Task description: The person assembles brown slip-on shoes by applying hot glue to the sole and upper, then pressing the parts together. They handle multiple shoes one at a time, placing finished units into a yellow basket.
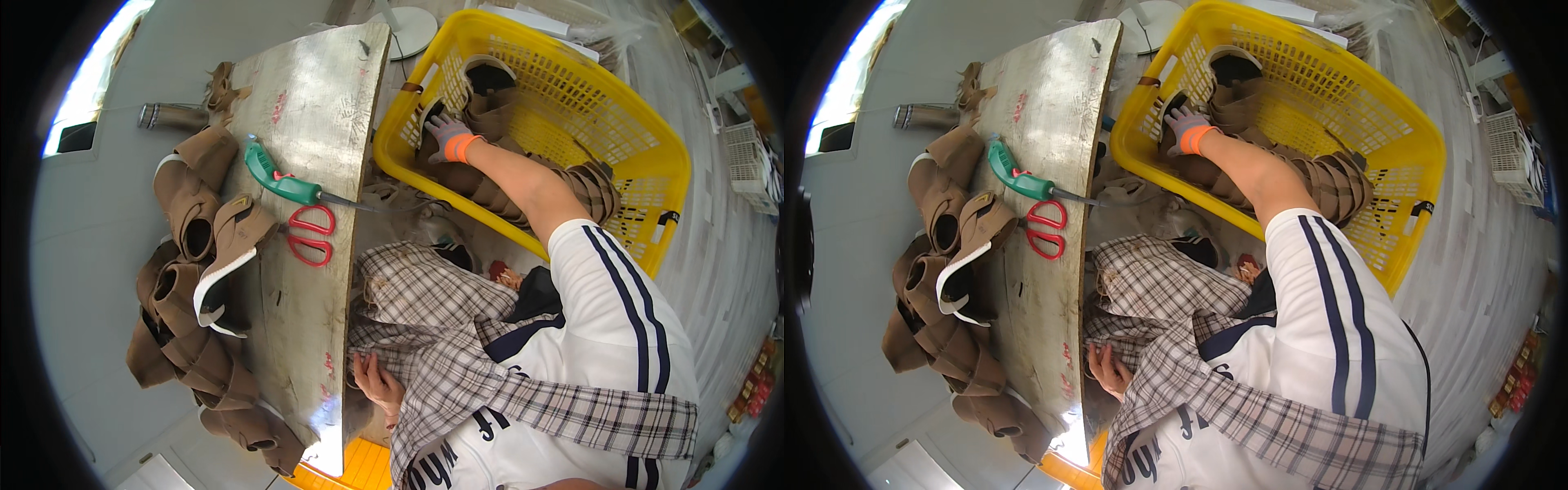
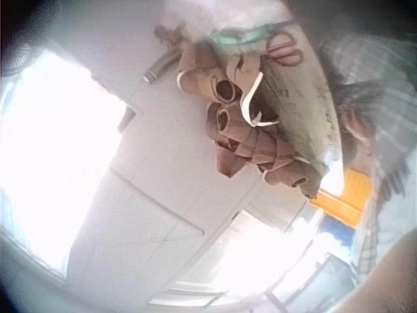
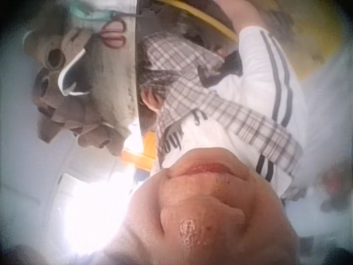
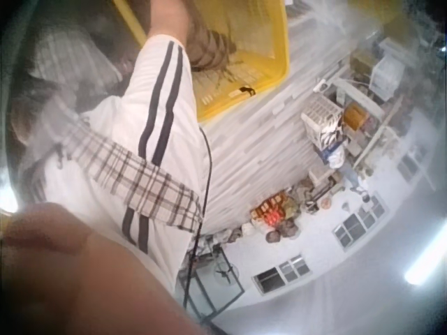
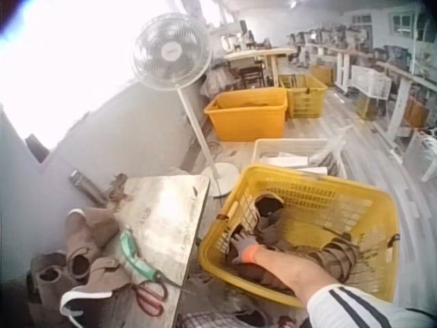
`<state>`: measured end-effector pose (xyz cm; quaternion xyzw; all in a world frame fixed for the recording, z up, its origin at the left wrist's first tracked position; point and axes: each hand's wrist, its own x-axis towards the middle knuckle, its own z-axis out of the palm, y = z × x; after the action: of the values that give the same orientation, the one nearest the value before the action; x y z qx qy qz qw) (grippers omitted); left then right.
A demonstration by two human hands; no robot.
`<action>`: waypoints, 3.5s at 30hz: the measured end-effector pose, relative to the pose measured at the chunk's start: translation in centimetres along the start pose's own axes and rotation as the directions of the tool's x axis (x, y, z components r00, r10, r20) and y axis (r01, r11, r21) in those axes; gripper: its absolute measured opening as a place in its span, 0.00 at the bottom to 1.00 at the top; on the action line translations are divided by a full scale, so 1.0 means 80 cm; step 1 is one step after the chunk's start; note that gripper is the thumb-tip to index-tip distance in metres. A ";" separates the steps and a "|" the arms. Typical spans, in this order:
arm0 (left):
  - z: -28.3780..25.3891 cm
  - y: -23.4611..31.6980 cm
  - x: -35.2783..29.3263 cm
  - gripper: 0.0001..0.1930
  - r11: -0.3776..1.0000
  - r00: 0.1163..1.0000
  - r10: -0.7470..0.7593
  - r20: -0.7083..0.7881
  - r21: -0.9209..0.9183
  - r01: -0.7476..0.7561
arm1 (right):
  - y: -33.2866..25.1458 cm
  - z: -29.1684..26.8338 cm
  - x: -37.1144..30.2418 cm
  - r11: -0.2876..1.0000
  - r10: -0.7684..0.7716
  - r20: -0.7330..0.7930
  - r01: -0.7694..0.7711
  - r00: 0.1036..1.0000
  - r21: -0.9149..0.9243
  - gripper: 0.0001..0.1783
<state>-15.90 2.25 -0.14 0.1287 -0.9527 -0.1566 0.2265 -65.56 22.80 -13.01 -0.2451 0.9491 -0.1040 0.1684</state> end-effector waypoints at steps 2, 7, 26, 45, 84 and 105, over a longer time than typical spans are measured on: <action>-0.006 0.009 -0.003 0.16 0.999 1.000 0.004 -0.008 0.037 -0.004 | -0.004 -0.006 0.007 0.994 -0.076 -0.109 0.067 0.991 -0.084 0.45; -0.001 -0.006 -0.006 0.16 0.999 1.000 -0.024 -0.005 0.021 0.024 | 0.064 0.018 0.047 0.964 0.213 -0.529 -0.088 0.821 0.252 0.16; -0.026 -0.017 0.000 0.12 0.987 0.994 -0.005 0.108 0.163 -0.013 | 0.167 0.083 0.088 0.846 0.501 0.083 -0.467 0.862 -0.259 0.23; -0.042 0.039 0.019 0.16 0.997 0.992 -0.083 0.097 0.019 0.081 | 0.226 0.004 -0.075 0.851 0.502 -0.408 -0.520 0.763 0.074 0.43; -0.086 -0.052 -0.061 0.15 0.155 0.696 -0.714 -0.082 -0.987 0.043 | -0.515 -0.032 -0.255 0.050 -0.826 -0.304 0.599 0.475 0.799 0.22; -0.108 -0.051 -0.091 0.10 0.354 0.602 -0.758 -0.253 -0.934 0.054 | -0.344 -0.032 0.011 0.967 -0.180 -0.582 0.251 0.793 0.042 0.37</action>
<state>-4.84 -1.27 2.86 0.2980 -0.5150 -0.6076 0.5261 -55.39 -1.00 -3.22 -0.2985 0.9136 -0.2469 -0.1239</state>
